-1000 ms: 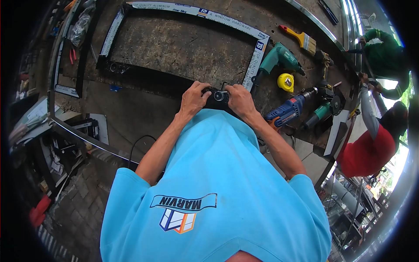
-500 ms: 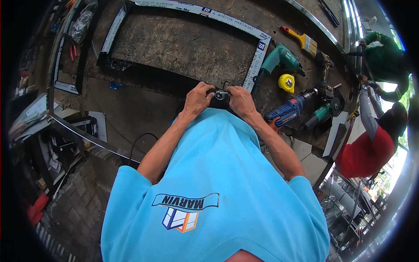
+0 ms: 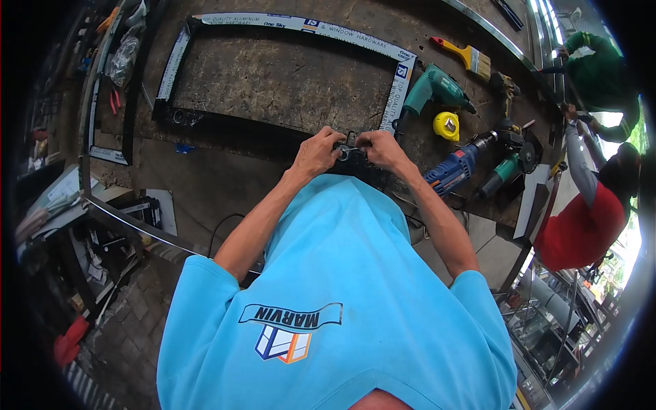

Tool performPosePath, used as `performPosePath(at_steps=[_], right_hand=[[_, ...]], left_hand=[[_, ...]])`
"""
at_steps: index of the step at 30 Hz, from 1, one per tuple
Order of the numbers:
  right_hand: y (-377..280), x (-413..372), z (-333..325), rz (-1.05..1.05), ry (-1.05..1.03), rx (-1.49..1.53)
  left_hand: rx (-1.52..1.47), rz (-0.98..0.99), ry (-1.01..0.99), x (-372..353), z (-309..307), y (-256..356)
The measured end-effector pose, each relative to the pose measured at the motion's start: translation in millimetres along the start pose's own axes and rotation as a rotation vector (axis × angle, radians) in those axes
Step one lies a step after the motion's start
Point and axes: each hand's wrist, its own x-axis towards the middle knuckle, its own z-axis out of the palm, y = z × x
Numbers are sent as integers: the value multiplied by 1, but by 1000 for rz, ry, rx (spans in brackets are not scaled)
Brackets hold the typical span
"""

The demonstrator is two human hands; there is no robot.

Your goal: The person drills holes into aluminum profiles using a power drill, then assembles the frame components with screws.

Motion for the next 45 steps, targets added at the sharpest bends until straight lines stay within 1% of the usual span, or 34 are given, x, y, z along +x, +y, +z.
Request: performPosePath(at_steps=[1,3,5,7,9,10,12,15,17,18,19,20,21,22,24,27,28,29,30,31,32,33,34,35,38,39,43,45], right_hand=[[3,7,-4,-45,-77,2],[6,21,-3,-68,-87,46],[0,36,2,-173,-198,-186],[-1,45,0,-197,-231,-220],[0,49,-7,-226,-330,-67],[-1,49,-11,-234,-336,-68],[-1,50,-19,-72,-455,95],[-11,53,-20,-108,-487,47],[-28,41,-8,-262,-400,-300],[-45,25,1,-321,-306,-432],[-52,15,13,-328,-245,-448],[-50,1,29,-273,-183,-423],[-44,4,31,-249,-107,-430],[-43,6,25,-254,-100,-438],[-38,1,19,-112,-80,-271],[-30,13,18,-90,-132,-271],[-50,13,20,-128,-80,-349],[-69,12,31,-223,-125,-381],[-69,14,59,-248,-101,-428],[-75,16,68,-278,-72,-481],[-68,16,61,-271,-59,-492],[-58,11,52,-209,-35,-418],[-54,4,43,-148,-13,-337],[-46,4,38,-153,-17,-340],[-27,8,24,-83,67,-42],[-23,8,22,-85,65,-42],[-21,3,30,-28,81,-55],[-28,-1,33,-79,180,-185]], left_hand=[[5,6,-5,1,0,1],[-46,-12,0,1,0,3],[-74,19,24,0,2,-5],[-107,43,56,-5,2,-11],[-193,-34,88,-17,0,-14],[-191,-41,95,-24,0,-13],[45,65,195,-34,0,-13],[-27,69,200,-34,9,-31],[-11,94,202,-36,7,-30],[5,122,203,-33,5,-31],[-1,113,176,-45,10,-31],[20,139,181,-49,12,-33],[52,175,229,-34,11,-38],[117,172,234,-33,10,-34],[127,173,215,-34,9,-30],[100,146,222,-37,11,-29],[62,130,244,-33,13,-31],[61,145,235,-30,18,-37],[114,174,291,-32,26,-47],[170,208,355,-29,26,-49],[103,201,367,-28,27,-50],[96,202,378,-29,30,-50],[70,176,340,-32,24,-43],[46,151,302,-33,19,-40],[81,147,237,-35,12,-32],[108,146,204,-34,10,-29],[142,157,175,-35,10,-26],[133,146,189,-33,10,-26]])
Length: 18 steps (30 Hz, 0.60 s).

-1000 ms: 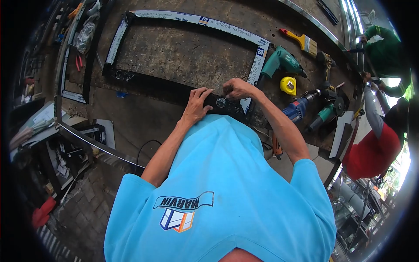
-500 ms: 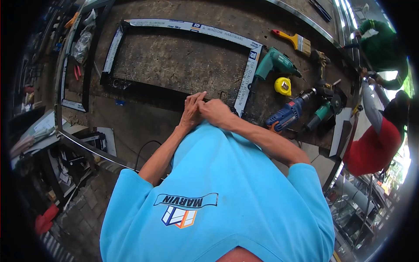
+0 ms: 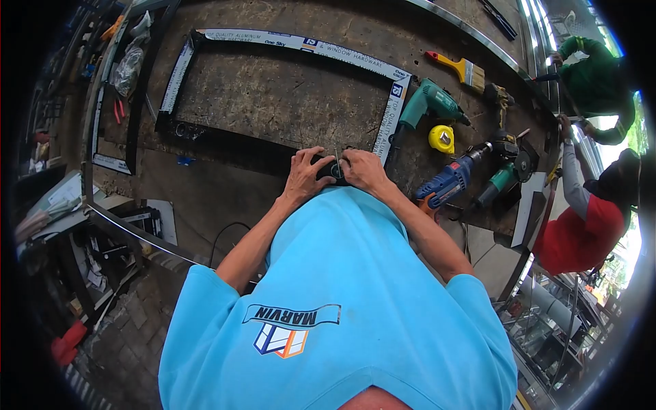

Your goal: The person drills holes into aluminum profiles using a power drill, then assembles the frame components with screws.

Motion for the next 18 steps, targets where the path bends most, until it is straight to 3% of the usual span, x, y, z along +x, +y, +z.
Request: performPosePath(at_steps=[4,7,10,16,18], right_hand=[[1,1,5,2,187,62],[10,17,12,53,69,88],[12,26,8,55,-122,312],[-15,-14,-21,145,178,370],[-10,-23,-11,89,226,339]], left_hand=[[21,-36,-60,1,-1,4],[32,-38,-55,2,-2,6],[17,-66,-48,4,-2,6],[-6,-60,-32,3,0,3],[11,-53,-23,4,-2,5]])
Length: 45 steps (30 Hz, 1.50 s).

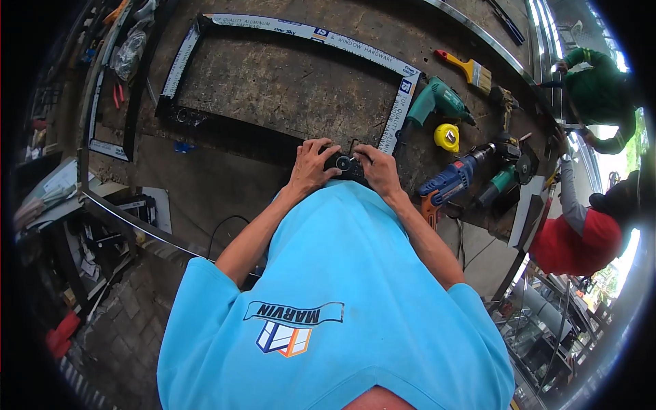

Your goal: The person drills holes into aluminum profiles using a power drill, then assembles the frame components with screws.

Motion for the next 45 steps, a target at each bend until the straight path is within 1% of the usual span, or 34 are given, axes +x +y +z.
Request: performPosePath(at_steps=[2,6,8,9,11,18,20,21,22,24,25,27,28,30,32,34,35,37,38,40,41,42,44,45], right_hand=[[1,-7,6,-149,43,-81],[0,-13,12,-174,79,-79],[-1,-15,13,-332,65,-140],[0,-15,14,-330,66,-141],[4,-14,16,-424,2,-218],[4,-10,16,-433,-15,-184],[3,-6,16,-193,15,-105],[3,-2,15,-109,37,-65],[1,-1,13,-109,36,-66],[-2,1,8,67,-18,20],[-2,0,7,67,-18,18],[-3,-4,9,-38,-32,-49],[-5,-5,11,-38,-33,-47],[-9,-9,14,-126,-10,-97],[-6,-8,15,-128,16,-80],[-4,-8,17,-31,29,30],[0,-9,19,-29,31,31],[8,-9,22,99,90,315],[10,-10,24,100,94,316],[7,-11,28,234,-5,336],[2,-13,28,312,-2,296],[-1,-16,26,311,-2,297],[-6,-24,25,110,33,113],[-5,-26,26,114,27,118]], left_hand=[[-5,2,4,0,1,1],[-19,20,17,0,2,-3],[-25,32,18,-1,2,-4],[-29,41,22,0,2,-6],[-36,47,12,0,2,-8],[-60,70,-18,-1,-1,-11],[-64,77,-13,0,0,-14],[-66,89,-12,-1,1,-15],[-68,88,-10,-1,0,-15],[-65,93,-21,0,0,-14],[-67,93,-20,0,1,-14],[-74,105,-26,1,1,-15],[-72,103,-27,2,2,-16],[-90,99,-27,5,4,-14],[-100,106,-32,9,6,-13],[-106,105,-43,8,5,-13],[-108,106,-37,9,5,-13],[-112,110,-32,11,5,-12],[-122,101,-33,11,4,-12],[-133,92,-38,10,4,-12],[-125,90,-58,9,4,-12],[-117,89,-76,10,4,-13],[-150,77,-61,14,1,-11],[-186,68,-56,11,-1,-10]])
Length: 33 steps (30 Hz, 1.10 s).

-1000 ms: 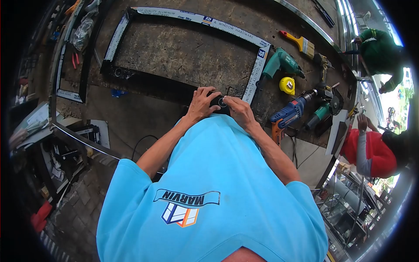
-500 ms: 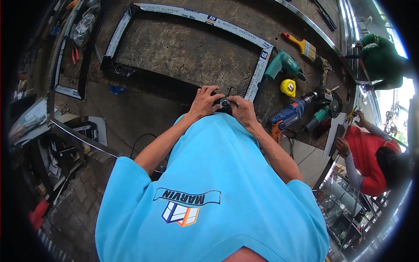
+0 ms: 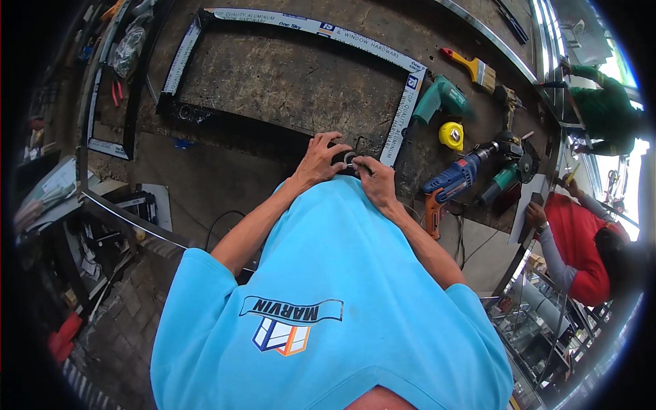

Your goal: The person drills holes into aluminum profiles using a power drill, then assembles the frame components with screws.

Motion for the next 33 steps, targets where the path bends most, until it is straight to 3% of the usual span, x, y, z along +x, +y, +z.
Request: performPosePath(at_steps=[2,5,12,14,24,26,31,33], right_hand=[[2,0,-2,-199,61,-79],[3,10,-6,-289,147,-86],[8,20,-3,-256,90,-165],[0,23,-4,-64,80,-27],[-7,10,1,53,64,93],[-6,9,-3,-6,187,172],[8,13,-9,-95,188,20],[9,13,-5,-318,172,-159]], left_hand=[[9,-7,-15,-2,0,-2],[9,-6,-22,0,1,-1],[19,7,-3,-1,0,-1],[16,11,0,-1,0,-2],[43,49,-28,-1,3,-8],[49,53,-30,-1,2,-7],[30,26,-41,0,1,-4],[56,56,-21,-1,1,-6]])
